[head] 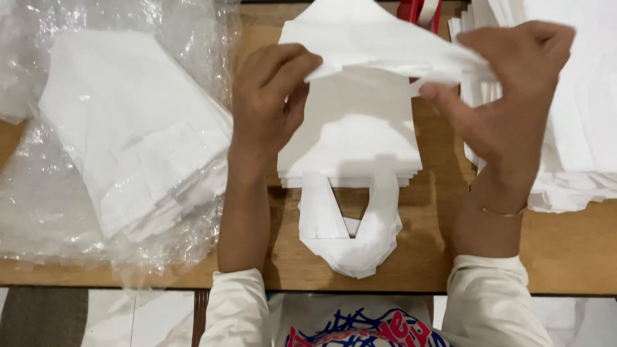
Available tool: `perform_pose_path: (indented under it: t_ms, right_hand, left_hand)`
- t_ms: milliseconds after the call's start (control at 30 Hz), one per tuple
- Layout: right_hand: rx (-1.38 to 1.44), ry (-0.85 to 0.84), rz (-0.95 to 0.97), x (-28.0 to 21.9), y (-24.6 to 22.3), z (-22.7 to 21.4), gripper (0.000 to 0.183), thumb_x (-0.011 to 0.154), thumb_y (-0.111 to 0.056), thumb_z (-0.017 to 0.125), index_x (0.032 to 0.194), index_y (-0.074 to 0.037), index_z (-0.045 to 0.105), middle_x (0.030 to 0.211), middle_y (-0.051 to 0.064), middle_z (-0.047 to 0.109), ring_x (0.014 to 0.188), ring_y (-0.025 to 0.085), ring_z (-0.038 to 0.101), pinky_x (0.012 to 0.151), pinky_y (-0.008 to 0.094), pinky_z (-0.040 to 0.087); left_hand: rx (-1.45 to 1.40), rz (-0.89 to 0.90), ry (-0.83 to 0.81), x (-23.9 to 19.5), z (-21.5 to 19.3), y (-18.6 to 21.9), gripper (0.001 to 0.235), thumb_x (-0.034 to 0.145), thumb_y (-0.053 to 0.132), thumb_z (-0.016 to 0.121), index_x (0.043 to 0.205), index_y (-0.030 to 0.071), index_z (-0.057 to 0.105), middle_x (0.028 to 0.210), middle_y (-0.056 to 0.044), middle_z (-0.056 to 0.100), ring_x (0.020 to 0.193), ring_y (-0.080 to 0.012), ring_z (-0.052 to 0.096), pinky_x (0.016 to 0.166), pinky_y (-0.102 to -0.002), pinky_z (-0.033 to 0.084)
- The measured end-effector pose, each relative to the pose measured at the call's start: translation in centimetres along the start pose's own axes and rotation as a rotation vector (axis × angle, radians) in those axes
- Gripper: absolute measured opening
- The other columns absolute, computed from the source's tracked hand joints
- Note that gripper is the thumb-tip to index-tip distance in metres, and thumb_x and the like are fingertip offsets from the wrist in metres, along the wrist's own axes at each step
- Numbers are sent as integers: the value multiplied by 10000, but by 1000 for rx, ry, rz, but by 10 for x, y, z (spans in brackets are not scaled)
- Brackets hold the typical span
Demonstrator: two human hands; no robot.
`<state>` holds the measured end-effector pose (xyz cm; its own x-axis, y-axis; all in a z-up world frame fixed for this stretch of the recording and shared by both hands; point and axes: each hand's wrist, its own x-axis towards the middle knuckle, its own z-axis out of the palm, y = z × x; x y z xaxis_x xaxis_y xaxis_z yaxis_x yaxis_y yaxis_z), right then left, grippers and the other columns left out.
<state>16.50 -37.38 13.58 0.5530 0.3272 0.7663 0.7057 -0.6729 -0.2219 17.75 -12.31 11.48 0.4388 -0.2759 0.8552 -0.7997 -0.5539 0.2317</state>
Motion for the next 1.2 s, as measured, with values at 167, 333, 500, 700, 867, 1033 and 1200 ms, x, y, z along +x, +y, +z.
perform_pose_path:
  t_ms: [167,333,500,700,867,1033,1200]
  right_hand:
    - [-333,-171,-32,-18,2,7,125,876,-141,692,977,-77,656,833,74,654,741,237,614,547,296,401]
    - [-40,-169,113,-7,-4,16,82,859,33,625,903,-33,642,615,39,502,517,149,389,474,261,267]
    - [491,64,502,-5,8,29,159,930,-86,652,847,-1,545,806,45,526,767,141,489,645,258,407]
    - [1041,103,864,12,-9,40,361,777,-217,623,1071,-31,525,1080,86,588,960,179,612,746,231,557]
    - [1202,-262,1095,12,6,48,307,800,-252,528,1022,-46,482,575,-12,508,316,54,423,147,170,125]
    - [1543,-68,1132,-5,52,83,261,782,-282,578,966,-98,557,960,33,589,900,165,573,751,270,480]
    - [1207,85,1380,-6,60,85,326,751,-175,558,1065,-94,526,953,42,618,854,166,607,722,282,511]
  left_hand:
    - [150,188,104,9,2,20,164,794,-144,489,801,7,551,797,-108,544,723,-249,546,586,-322,392]
    - [342,156,228,-5,18,7,153,868,53,551,997,104,487,1045,-115,418,994,-267,422,840,-410,405]
    - [491,30,137,-24,31,9,684,928,526,613,1359,272,146,1434,-108,-10,1363,-267,94,1148,-573,164]
    - [651,119,-363,-10,52,34,833,633,-230,405,1309,240,278,1324,-85,351,1212,-317,304,958,-565,229]
    - [563,43,-398,-30,73,11,547,807,3,439,1292,224,319,1223,-37,486,1038,-227,522,872,-409,417]
    - [279,-81,-666,-33,72,10,517,791,37,440,1271,204,348,1229,-82,469,1015,-291,493,823,-428,378]
    - [-26,-150,-866,-35,73,11,419,821,124,468,1228,194,394,1211,-60,488,1006,-281,474,775,-409,353]
